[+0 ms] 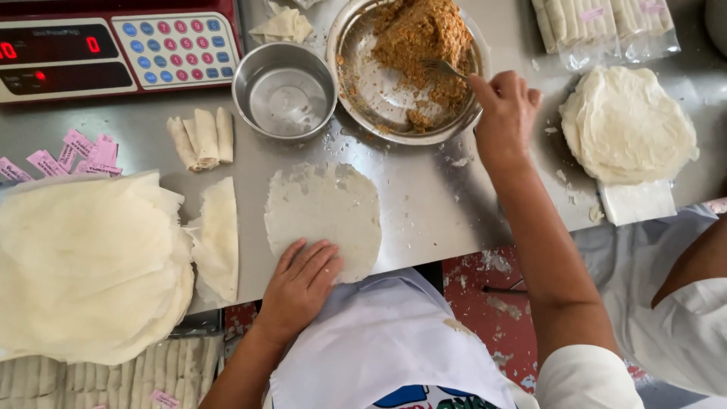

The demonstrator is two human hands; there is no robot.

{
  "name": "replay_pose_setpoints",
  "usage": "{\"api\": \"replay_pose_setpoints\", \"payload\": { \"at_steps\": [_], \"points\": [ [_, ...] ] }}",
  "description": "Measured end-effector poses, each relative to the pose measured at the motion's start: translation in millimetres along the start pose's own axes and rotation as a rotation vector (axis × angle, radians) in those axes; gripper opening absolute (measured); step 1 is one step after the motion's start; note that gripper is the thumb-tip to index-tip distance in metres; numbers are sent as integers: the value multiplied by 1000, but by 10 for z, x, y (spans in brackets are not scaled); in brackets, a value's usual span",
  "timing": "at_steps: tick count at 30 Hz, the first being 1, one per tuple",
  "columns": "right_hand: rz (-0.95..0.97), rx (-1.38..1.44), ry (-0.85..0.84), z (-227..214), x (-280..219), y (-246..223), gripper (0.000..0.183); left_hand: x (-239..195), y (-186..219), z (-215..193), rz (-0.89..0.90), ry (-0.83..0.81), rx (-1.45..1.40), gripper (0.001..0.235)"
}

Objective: The person is preparing spring rolls by placing filling on a wrapper and rolling it into a cylindrical shape.

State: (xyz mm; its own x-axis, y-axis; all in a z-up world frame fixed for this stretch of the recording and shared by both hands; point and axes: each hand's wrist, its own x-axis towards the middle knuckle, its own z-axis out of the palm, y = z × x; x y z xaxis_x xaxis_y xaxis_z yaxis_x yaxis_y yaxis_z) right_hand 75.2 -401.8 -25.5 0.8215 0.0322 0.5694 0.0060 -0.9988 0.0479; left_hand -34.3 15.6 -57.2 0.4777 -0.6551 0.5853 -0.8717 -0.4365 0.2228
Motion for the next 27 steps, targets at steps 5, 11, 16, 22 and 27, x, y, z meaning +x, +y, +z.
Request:
{"api": "replay_pose_setpoints", "payload": {
  "at_steps": [5, 11, 16, 22, 27],
  "points": [
    [70, 123, -196, -163, 7, -1, 45, -121, -28, 71, -112, -56, -28, 43],
    [185, 247, -407, -435, 168, 39, 35, -122, -49, 81, -93, -80, -72, 45],
    [106, 293, -557, -525, 56, 4, 44, -125, -38, 79, -74, -89, -77, 40],
    [100, 504, -527, -896, -125, -534, 32, -181, 3, 192, -73, 154, 19, 25],
    [24, 722, -417, -1247, -512, -1318, 18, -150, -16, 143, 14, 266, -9, 17]
  ]
}}
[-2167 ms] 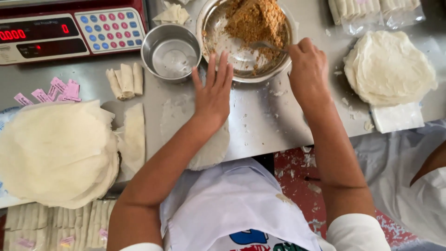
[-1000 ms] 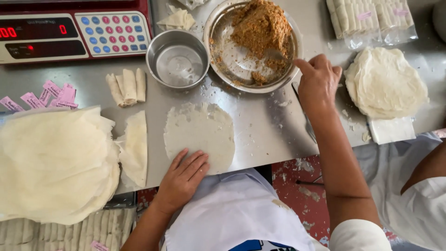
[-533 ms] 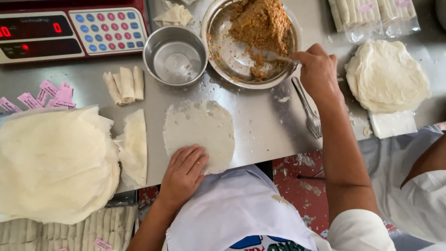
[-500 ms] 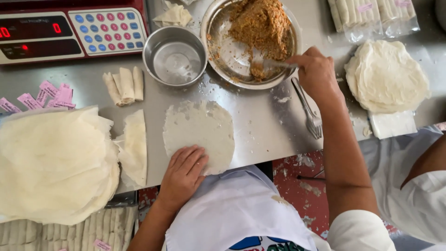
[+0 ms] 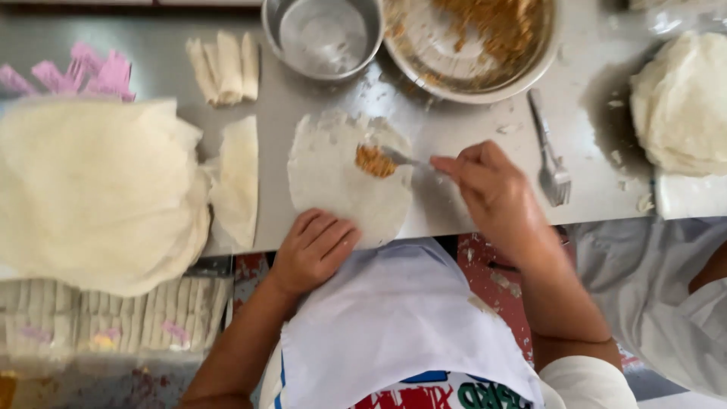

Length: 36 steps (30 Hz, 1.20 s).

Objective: The person is preparing spring rolls by placing filling on a wrapper and rolling it into a cylindrical shape.

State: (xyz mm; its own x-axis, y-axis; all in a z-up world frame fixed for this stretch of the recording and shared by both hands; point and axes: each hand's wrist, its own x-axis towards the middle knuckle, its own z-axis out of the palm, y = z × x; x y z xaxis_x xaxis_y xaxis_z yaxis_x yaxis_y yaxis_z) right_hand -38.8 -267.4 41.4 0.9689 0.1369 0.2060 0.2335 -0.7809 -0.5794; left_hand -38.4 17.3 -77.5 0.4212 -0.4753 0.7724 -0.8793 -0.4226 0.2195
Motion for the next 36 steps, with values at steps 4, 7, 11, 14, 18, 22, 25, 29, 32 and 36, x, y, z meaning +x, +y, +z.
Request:
{"api": "replay_pose_setpoints", "payload": {
  "at_steps": [4, 7, 11, 14, 18, 22, 25, 29, 32, 36],
  "points": [
    [-173, -250, 81, 529, -367, 205, 30, -35, 30, 21, 11, 51, 26, 18],
    [-120, -304, 81, 324, -340, 137, 29, -65, 62, 28, 1, 76, 23, 17],
    [-105, -298, -102, 259, -277, 45, 29, 37, 45, 18, -7, 77, 61, 17],
    [-98, -337, -186, 141, -195, -76, 30, 84, 65, 14, -25, 82, 104, 17],
    [-67, -542, -248, -199, -119, -39, 27, -13, 80, 67, -36, 75, 93, 20],
    [36, -285, -205, -332, 7, 56, 37, 251, 108, -81, -14, -21, 137, 14],
    [-11, -373, 152, -380, 231, 343, 34, 357, 108, -13, -43, -11, 163, 10],
    [92, -618, 179, -229, 488, 880, 28, 509, -86, 134, -328, -122, 179, 14],
    [97, -778, 200, -14, 579, 755, 19, 570, -353, 274, -335, -146, 289, 12],
    [-450, -240, 163, 716, 369, 671, 4, 601, -356, 300, -332, -119, 270, 23]
  ]
}}
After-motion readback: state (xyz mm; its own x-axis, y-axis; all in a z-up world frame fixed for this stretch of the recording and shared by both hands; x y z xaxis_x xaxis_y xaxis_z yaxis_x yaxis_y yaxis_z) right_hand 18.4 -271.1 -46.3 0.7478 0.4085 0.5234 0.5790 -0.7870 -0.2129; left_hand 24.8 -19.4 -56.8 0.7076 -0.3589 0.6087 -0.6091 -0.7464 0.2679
